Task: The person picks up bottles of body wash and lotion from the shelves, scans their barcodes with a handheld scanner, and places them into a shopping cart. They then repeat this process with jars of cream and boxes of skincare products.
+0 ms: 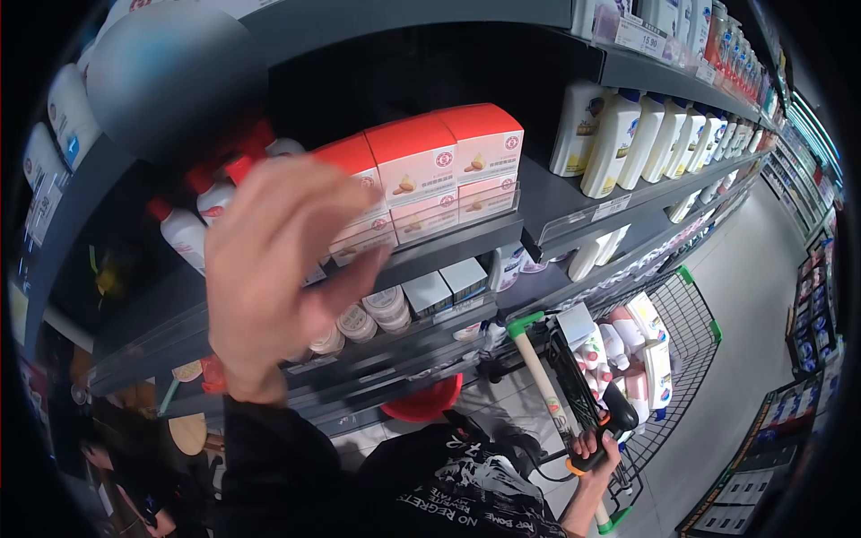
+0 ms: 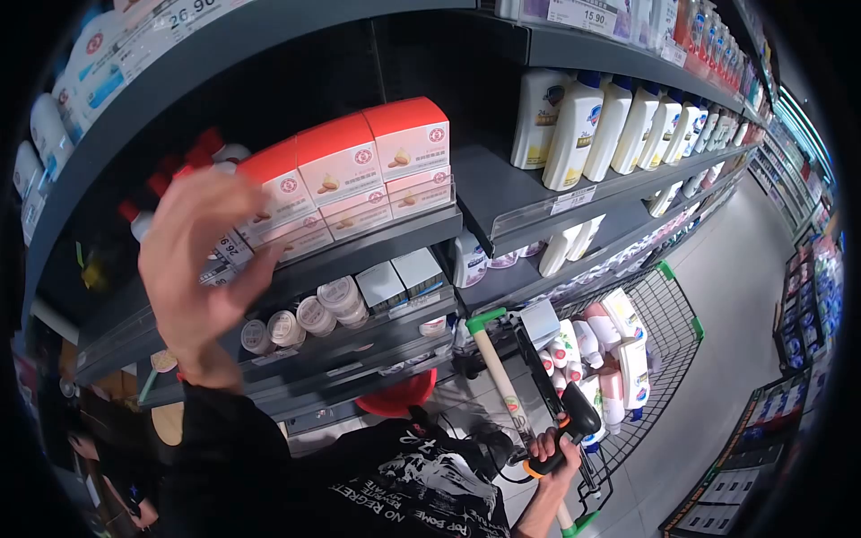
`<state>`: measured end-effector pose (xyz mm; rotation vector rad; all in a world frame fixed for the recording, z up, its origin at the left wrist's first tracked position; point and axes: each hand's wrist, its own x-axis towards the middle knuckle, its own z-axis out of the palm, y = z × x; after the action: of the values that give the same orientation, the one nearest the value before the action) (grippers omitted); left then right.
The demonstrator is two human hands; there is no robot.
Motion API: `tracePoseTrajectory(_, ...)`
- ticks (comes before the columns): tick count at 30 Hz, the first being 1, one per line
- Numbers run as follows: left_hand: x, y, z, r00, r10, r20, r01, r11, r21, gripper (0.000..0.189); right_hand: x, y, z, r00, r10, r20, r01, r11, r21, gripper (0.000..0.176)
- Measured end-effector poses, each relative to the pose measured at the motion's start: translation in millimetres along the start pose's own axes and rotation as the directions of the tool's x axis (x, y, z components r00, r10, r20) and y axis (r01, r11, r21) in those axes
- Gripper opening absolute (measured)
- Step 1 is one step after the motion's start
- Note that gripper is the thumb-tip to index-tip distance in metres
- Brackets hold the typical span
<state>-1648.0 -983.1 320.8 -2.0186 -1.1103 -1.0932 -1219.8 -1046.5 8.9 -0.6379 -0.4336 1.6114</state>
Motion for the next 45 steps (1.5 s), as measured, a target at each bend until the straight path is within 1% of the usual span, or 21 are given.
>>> tracePoseTrajectory(2,21,-15,-1,0.970,-0.045,0.239,0.013,0.991,0.133,0.052,-1,0,0,1.000,-0.017,0.001,0.017,1.000,0.003,0.046)
tracePoseTrajectory(3,24,-23,2,0.971,-0.043,0.233,0.013,0.992,0.127,0.052,-1,1,-1,1.000,-0.029,0.007,0.029,1.000,-0.009,0.046)
tracePoseTrajectory(4,24,-34,6,0.925,-0.150,0.349,0.118,0.987,0.110,0.061,-1,2,0,0.999,-0.041,0.030,0.041,0.999,-0.007,0.046)
tracePoseTrajectory(6,23,-37,2,0.754,-0.346,0.558,0.318,0.936,0.151,0.077,-3,3,-1,0.997,-0.054,0.058,0.054,0.999,0.007,0.047)
tracePoseTrajectory(10,25,-45,3,0.712,-0.368,0.598,0.310,0.929,0.202,0.078,-7,2,-4,0.995,-0.073,0.070,0.075,0.996,-0.037,0.048)
tracePoseTrajectory(12,29,-43,5,0.682,-0.440,0.585,0.267,0.894,0.361,0.084,-7,3,-4,0.995,-0.071,0.069,0.073,0.997,-0.033,0.048)
tracePoseTrajectory(16,40,-48,17,0.612,-0.482,0.627,0.224,0.866,0.447,0.090,-6,3,-3,0.991,-0.081,0.102,0.084,0.996,-0.026,0.047)
tracePoseTrajectory(19,46,-46,19,0.601,-0.477,0.642,0.202,0.867,0.456,0.077,-9,3,0,0.989,-0.101,0.111,0.103,0.995,-0.011,0.046)
tracePoseTrajectory(21,53,-41,19,0.507,-0.550,0.664,0.216,0.826,0.520,0.070,-9,4,2,0.990,-0.121,0.075,0.120,0.993,0.015,0.048)
tracePoseTrajectory(25,51,-38,20,0.531,-0.557,0.639,0.232,0.820,0.523,0.075,-10,4,2,0.987,-0.130,0.093,0.131,0.991,-0.005,0.048)
tracePoseTrajectory(27,50,-32,14,0.604,-0.523,0.601,0.244,0.839,0.486,0.074,-10,5,3,0.987,-0.131,0.089,0.131,0.991,0.002,0.047)
tracePoseTrajectory(28,50,-31,12,0.603,-0.520,0.605,0.241,0.841,0.483,0.074,-10,5,2,0.989,-0.124,0.086,0.124,0.992,0.007,0.047)
tracePoseTrajectory(31,49,-28,1,0.656,-0.479,0.583,0.264,0.870,0.416,0.074,-9,4,1,0.990,-0.116,0.085,0.116,0.993,0.014,0.047)
tracePoseTrajectory(33,48,-27,-6,0.740,-0.392,0.547,0.258,0.916,0.307,0.074,-10,4,0,0.990,-0.111,0.083,0.110,0.994,0.014,0.047)
tracePoseTrajectory(35,45,-16,-17,0.743,-0.404,0.534,0.310,0.915,0.259,0.071,-10,3,1,0.992,-0.106,0.072,0.107,0.994,-0.002,0.047)
tracePoseTrajectory(37,34,-10,-27,0.834,-0.342,0.433,0.272,0.938,0.217,0.071,-10,3,1,0.994,-0.103,0.049,0.103,0.995,0.008,0.048)
tracePoseTrajectory(38,29,0,-31,0.833,-0.339,0.436,0.272,0.939,0.210,0.071,-10,3,1,0.995,-0.100,0.031,0.099,0.995,0.022,0.049)
tracePoseTrajectory(40,16,25,-36,0.877,-0.370,0.306,0.367,0.928,0.067,0.072,-9,3,2,0.994,-0.107,0.036,0.107,0.994,0.019,0.049)
tracePoseTrajectory(41,8,34,-35,0.831,-0.437,0.345,0.491,0.867,-0.083,0.075,-9,4,2,0.993,-0.112,0.046,0.112,0.994,0.019,0.049)
tracePoseTrajectory(43,-13,30,-9,0.881,-0.137,0.453,0.382,0.772,-0.508,0.068,-9,5,2,0.994,-0.107,0.030,0.106,0.994,0.025,0.053)
tracePoseTrajectory(45,-43,52,45,0.718,-0.191,0.669,0.681,0.393,-0.618,0.062,-8,4,2,0.993,-0.101,0.057,0.102,0.994,-0.025,0.052)
